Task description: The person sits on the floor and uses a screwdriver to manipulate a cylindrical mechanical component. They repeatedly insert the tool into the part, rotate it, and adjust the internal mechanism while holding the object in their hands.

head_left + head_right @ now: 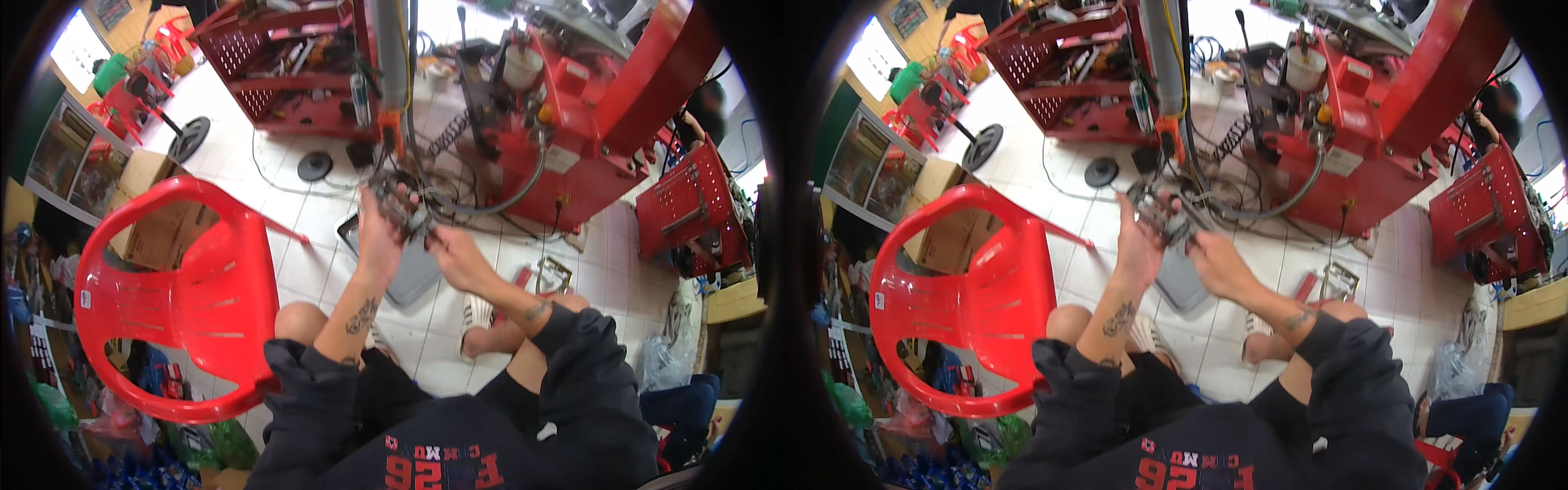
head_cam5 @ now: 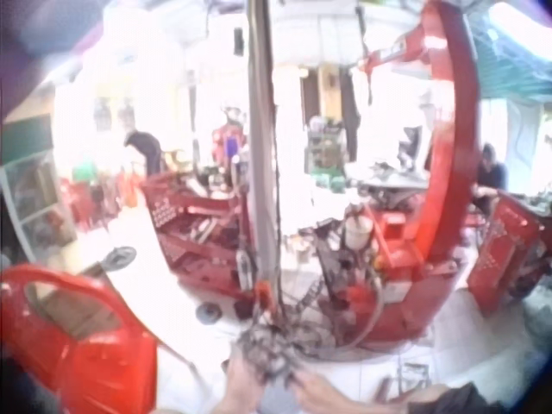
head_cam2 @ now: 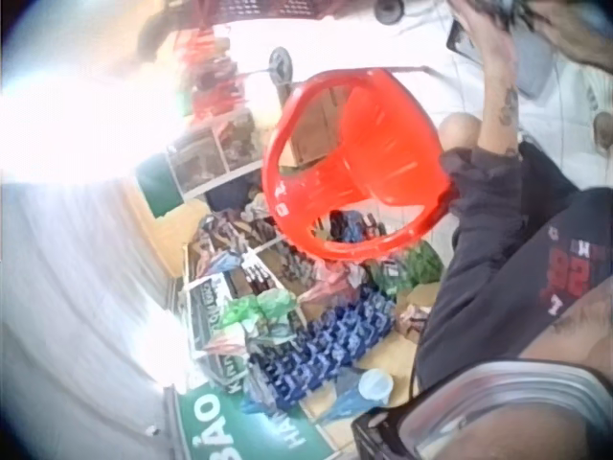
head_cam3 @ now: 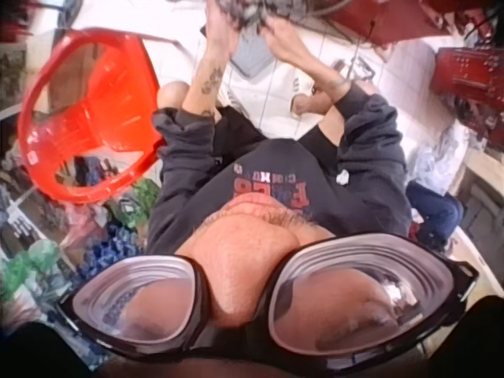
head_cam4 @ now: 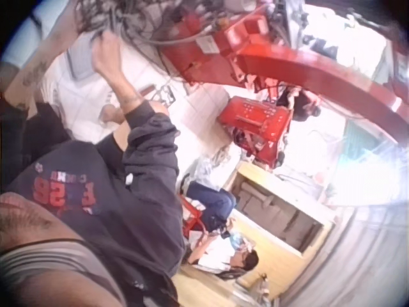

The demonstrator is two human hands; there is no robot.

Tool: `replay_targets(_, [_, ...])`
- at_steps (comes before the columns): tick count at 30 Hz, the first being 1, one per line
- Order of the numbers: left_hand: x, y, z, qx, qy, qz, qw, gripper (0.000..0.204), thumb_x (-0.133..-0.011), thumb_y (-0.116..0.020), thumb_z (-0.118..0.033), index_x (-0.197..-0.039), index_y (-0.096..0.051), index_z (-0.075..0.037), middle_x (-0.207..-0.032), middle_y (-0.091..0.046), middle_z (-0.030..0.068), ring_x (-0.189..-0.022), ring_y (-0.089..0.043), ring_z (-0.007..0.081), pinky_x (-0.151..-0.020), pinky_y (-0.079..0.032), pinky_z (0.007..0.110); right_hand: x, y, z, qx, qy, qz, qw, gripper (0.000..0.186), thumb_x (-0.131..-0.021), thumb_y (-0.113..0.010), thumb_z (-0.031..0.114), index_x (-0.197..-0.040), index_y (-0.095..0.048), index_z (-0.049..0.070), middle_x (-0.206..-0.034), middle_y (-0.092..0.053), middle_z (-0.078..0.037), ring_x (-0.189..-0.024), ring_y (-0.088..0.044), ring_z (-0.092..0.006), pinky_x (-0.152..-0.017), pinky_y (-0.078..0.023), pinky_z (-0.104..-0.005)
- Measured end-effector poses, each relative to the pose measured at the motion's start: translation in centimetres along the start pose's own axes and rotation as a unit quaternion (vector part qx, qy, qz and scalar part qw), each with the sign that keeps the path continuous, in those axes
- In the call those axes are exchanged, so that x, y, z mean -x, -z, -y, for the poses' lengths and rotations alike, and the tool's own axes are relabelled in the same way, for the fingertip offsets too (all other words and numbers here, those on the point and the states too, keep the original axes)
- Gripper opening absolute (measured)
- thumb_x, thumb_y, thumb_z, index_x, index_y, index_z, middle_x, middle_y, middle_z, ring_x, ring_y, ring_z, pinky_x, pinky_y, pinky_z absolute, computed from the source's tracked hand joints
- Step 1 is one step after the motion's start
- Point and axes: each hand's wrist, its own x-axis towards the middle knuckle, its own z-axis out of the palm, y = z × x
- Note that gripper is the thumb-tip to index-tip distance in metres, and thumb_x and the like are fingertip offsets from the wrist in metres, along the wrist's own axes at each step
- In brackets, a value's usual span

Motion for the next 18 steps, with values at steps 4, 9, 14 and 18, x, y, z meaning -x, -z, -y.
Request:
replay_targets(4, [2.5, -2.9, -2.6, 0.089, -0.004, -0.056, 0.994, 0.075, -0.089, -0.029, -0.079, -0.121, -0.048, -0.014, -0.081, -0.058, 0.0053, -0.068, -0.056, 0.0222, -0.068, -0.049, 0.038, -0.5, 1.2, 1.9, -0.347, -0.235, 0.226, 0.88, 0.03, -0.102, -0.047, 0.029, -0.089, -0.058, 0.004, -0.058, -0.038, 0.005, -0.049, -0.032, -0.0068, -0.045, -0.024, -0.025])
replay_targets(9, [2.3, -2.0, -3.1, 0.111, -0.03, 0.004, 0.993, 0.077, -0.089, -0.028, -0.079, -0.123, -0.048, -0.013, -0.071, -0.054, 0.004, -0.058, -0.052, 0.0215, -0.063, -0.044, 0.038, -0.2, 0.5, 1.7, -0.416, -0.274, 0.261, 0.827, 0.038, -0.102, -0.047, 0.041, -0.097, -0.058, 0.005, -0.059, -0.037, 0.006, -0.049, -0.033, -0.0064, -0.048, -0.027, -0.0242])
replay_targets(14, [2.4, -2.1, -3.2, 0.139, -0.066, -0.034, 0.987, 0.075, -0.092, -0.026, -0.075, -0.121, -0.048, -0.009, -0.069, -0.052, 0.0082, -0.056, -0.05, 0.0236, -0.06, -0.043, 0.038, 0.4, 0.2, 2.2, -0.249, -0.185, 0.138, 0.94, 0.044, -0.096, -0.058, 0.046, -0.111, -0.06, 0.004, -0.079, -0.063, -0.004, -0.068, -0.056, -0.0098, -0.062, -0.041, -0.0251])
replay_targets(18, [2.6, -2.3, -3.5, 0.152, -0.077, -0.053, 0.984, 0.072, -0.093, -0.026, -0.073, -0.117, -0.049, -0.01, -0.067, -0.051, 0.0063, -0.055, -0.05, 0.0225, -0.06, -0.043, 0.038, -0.6, 2.0, 1.0, -0.291, -0.261, 0.246, 0.887, 0.045, -0.09, -0.069, 0.039, -0.117, -0.057, 0.004, -0.089, -0.069, -0.006, -0.08, -0.062, -0.0121, -0.072, -0.045, -0.0281])
